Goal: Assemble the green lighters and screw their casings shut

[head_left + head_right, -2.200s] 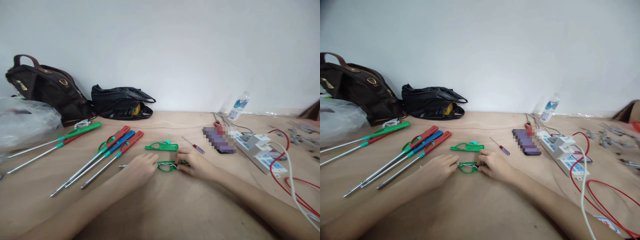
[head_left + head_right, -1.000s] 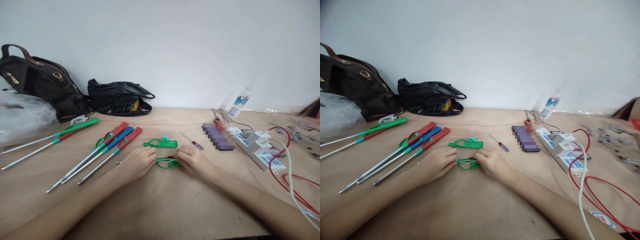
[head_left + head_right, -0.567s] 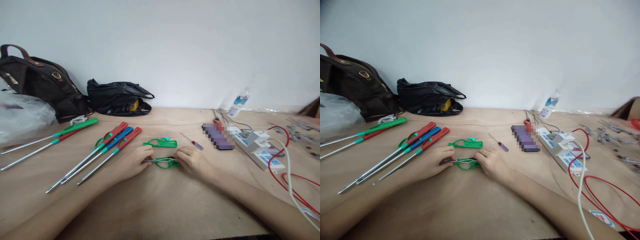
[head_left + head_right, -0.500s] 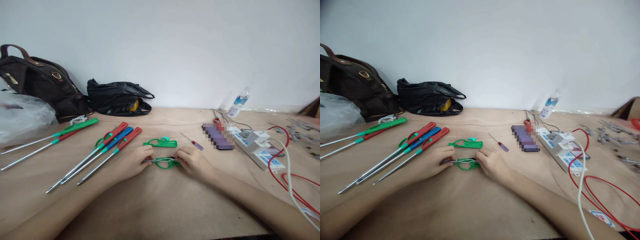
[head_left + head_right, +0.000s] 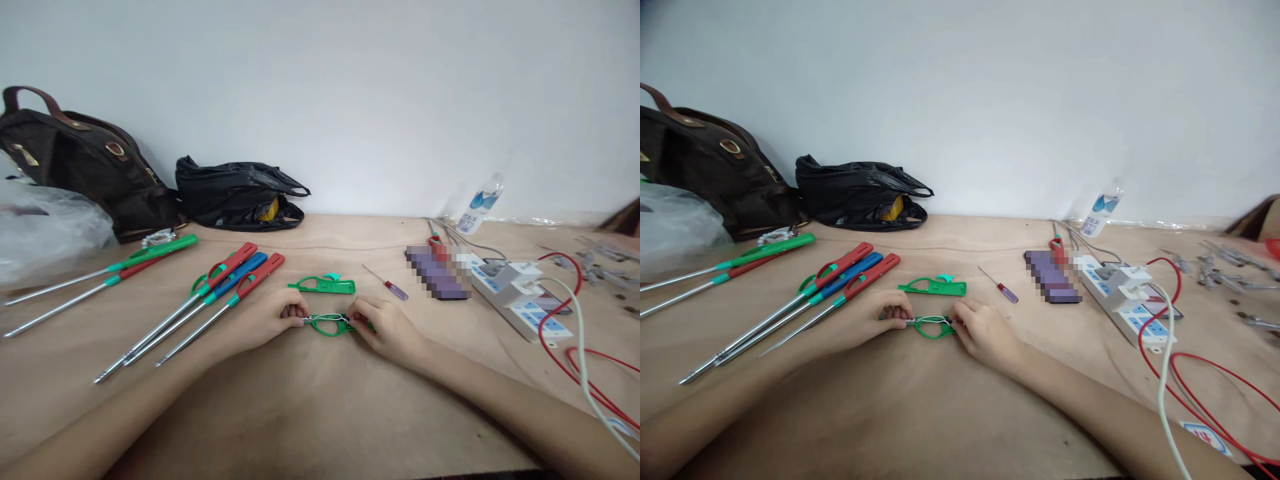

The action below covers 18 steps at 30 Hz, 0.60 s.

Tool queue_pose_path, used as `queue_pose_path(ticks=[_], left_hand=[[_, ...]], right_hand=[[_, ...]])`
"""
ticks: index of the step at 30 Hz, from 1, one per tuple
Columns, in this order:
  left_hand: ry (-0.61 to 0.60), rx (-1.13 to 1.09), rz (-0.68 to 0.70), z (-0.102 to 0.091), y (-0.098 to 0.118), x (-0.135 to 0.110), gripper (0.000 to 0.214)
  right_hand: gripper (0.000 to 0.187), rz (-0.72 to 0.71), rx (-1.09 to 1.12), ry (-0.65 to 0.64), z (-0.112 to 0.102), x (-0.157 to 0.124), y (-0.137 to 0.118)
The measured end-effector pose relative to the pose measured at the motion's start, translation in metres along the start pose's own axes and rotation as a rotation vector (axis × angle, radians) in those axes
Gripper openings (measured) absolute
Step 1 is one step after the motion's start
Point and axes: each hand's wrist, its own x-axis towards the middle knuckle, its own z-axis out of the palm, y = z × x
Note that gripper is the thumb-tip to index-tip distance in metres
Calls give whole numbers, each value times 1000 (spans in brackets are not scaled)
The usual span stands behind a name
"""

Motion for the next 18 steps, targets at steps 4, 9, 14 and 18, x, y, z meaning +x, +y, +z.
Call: queue_pose_path(ticks=[4, 9, 14, 18], left_hand=[[2, 125, 62, 3, -3, -1, 9], [50, 213, 168, 12, -9, -1, 14], [47, 240, 213, 15, -14, -2, 17], [44, 334, 269, 17, -18, -2, 18]], right_hand=[[10, -10, -24, 8, 0, 0, 0], [10, -38, -50, 39, 3, -1, 1], [12, -66, -94, 69, 5, -2, -1], [15, -90, -135, 77, 5, -3, 0]])
